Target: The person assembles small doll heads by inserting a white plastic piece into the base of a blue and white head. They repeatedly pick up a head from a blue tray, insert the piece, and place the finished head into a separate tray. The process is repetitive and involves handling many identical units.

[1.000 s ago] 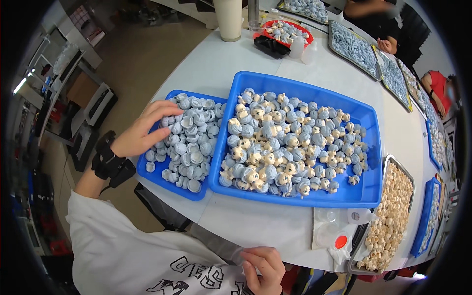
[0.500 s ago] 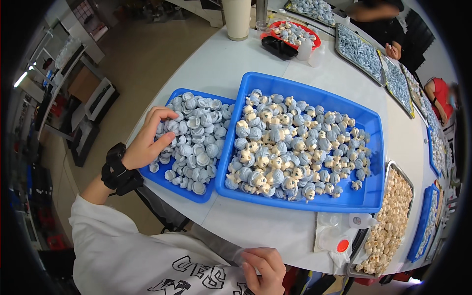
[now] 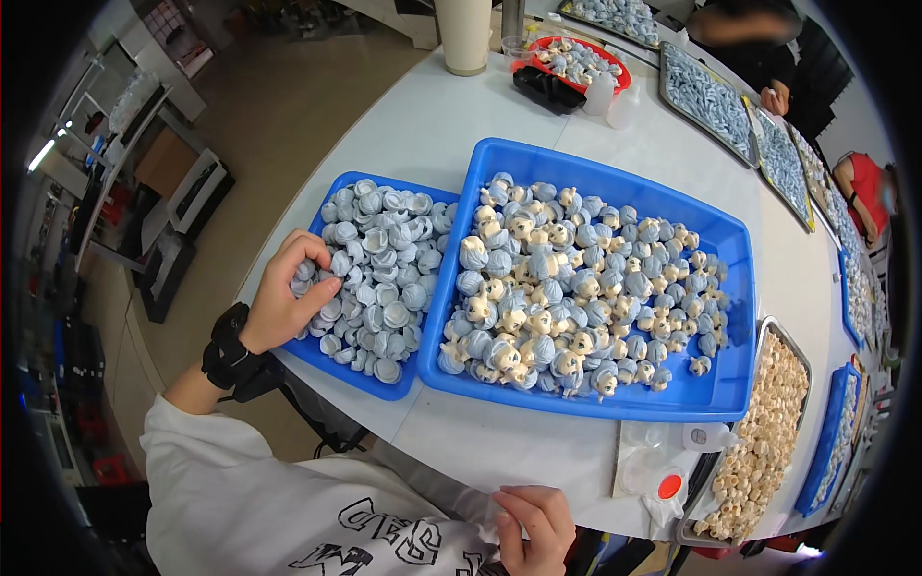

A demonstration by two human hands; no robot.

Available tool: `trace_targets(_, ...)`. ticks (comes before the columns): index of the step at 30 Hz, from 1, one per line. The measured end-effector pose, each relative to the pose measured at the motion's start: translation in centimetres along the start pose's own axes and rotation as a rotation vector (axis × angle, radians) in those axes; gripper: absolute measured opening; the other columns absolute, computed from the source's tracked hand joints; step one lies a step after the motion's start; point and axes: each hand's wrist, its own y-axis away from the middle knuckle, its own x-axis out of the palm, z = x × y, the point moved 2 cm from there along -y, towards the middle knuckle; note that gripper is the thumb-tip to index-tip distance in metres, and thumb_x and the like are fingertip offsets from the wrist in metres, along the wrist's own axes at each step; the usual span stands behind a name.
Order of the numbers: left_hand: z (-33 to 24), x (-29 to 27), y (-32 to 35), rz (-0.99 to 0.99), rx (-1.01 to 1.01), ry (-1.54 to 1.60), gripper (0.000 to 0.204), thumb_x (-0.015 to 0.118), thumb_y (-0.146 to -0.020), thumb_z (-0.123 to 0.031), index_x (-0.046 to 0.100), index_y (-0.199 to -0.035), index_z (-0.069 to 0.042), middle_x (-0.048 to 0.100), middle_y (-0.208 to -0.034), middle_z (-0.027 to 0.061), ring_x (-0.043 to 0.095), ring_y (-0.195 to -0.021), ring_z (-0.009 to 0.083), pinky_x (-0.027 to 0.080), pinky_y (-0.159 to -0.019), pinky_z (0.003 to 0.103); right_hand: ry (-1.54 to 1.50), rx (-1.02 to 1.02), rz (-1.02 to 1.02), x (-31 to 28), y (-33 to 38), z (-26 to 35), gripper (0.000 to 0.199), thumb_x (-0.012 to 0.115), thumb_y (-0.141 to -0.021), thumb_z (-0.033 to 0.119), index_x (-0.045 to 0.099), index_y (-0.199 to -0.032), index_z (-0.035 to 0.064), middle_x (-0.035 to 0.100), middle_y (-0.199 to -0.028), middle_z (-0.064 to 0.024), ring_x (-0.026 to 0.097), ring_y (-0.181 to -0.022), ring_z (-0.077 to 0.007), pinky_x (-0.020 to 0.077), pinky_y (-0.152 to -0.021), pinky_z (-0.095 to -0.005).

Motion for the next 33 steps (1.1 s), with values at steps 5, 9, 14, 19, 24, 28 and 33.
trace_targets(5,-0.8,-0.2,0.9,-0.035,-0.024,0.027,0.012,0.058,-0.071,-0.005,0.047,-0.076,-0.003,0.044,-0.082,0.0064,0.044,-0.079,0.0169,0.034,-0.077,0.026,-0.004,-0.011,-0.028,-0.3,0.2,0.1,0.018,0.057,-0.072,-0.003,0.059,-0.091,-0.0012,0.057,-0.086,-0.0156,0.054,-0.076,-0.0321,0.0439,-0.066,-0.0354)
trace_targets(9,-1.2,0.6,2.2,-0.086,-0.019,0.003,0.019,0.058,-0.069,-0.005,0.046,-0.084,-0.002,0.042,-0.087,0.0087,0.044,-0.083,0.0200,0.034,-0.080,0.028,0.011,0.001,-0.043,-0.6,0.5,0.1,0.018,0.057,-0.072,-0.004,0.059,-0.090,-0.0010,0.057,-0.085,-0.0154,0.054,-0.075,-0.0318,0.0438,-0.065,-0.0356)
trace_targets(14,-2.0,2.1,4.5,-0.115,0.118,-0.436,0.062,0.061,-0.075,-0.035,0.035,-0.118,0.001,0.034,-0.112,0.0154,0.037,-0.105,0.0291,0.028,-0.094,0.038,0.008,-0.041,-0.089,-0.7,1.0,0.7,0.019,0.060,-0.071,-0.003,0.059,-0.090,-0.0013,0.058,-0.085,-0.0145,0.055,-0.074,-0.0303,0.0439,-0.064,-0.0343)
trace_targets(19,-1.9,2.5,4.5,-0.064,0.158,-0.557,0.081,0.051,-0.078,-0.053,0.025,-0.130,0.003,0.019,-0.134,0.0223,0.023,-0.124,0.0366,0.020,-0.101,0.045,0.059,-0.073,-0.144,-0.5,2.1,1.9,0.019,0.060,-0.071,-0.001,0.059,-0.089,-0.0008,0.058,-0.085,-0.0129,0.055,-0.073,-0.0287,0.0439,-0.063,-0.0336)
trace_targets(24,-2.2,2.3,3.5,0.028,0.228,-0.552,0.063,0.052,-0.079,-0.033,0.032,-0.129,0.000,0.023,-0.136,0.0209,0.024,-0.125,0.0377,0.019,-0.102,0.045,0.042,-0.029,-0.177,-0.4,3.6,2.5,0.017,0.060,-0.073,0.001,0.060,-0.091,0.0002,0.058,-0.085,-0.0126,0.055,-0.072,-0.0282,0.0442,-0.063,-0.0331)
trace_targets(28,-1.5,2.0,3.0,-0.023,0.278,-0.530,0.055,0.053,-0.077,-0.021,0.038,-0.125,0.001,0.034,-0.130,0.0202,0.032,-0.120,0.0373,0.025,-0.100,0.042,0.015,-0.010,-0.146,0.6,5.2,0.4,0.026,0.061,-0.071,0.001,0.060,-0.097,-0.0001,0.059,-0.090,-0.0119,0.056,-0.076,-0.0239,0.0448,-0.068,-0.0317)
trace_targets(33,0.2,2.1,3.4,-0.086,0.294,-0.475,0.041,0.052,-0.076,-0.012,0.045,-0.115,0.001,0.041,-0.121,0.0194,0.039,-0.113,0.0363,0.029,-0.097,0.040,0.031,-0.028,-0.187,-0.5,5.8,0.4,0.024,0.063,-0.067,-0.002,0.062,-0.092,0.0011,0.061,-0.088,-0.0089,0.057,-0.073,-0.0218,0.0454,-0.062,-0.0285)
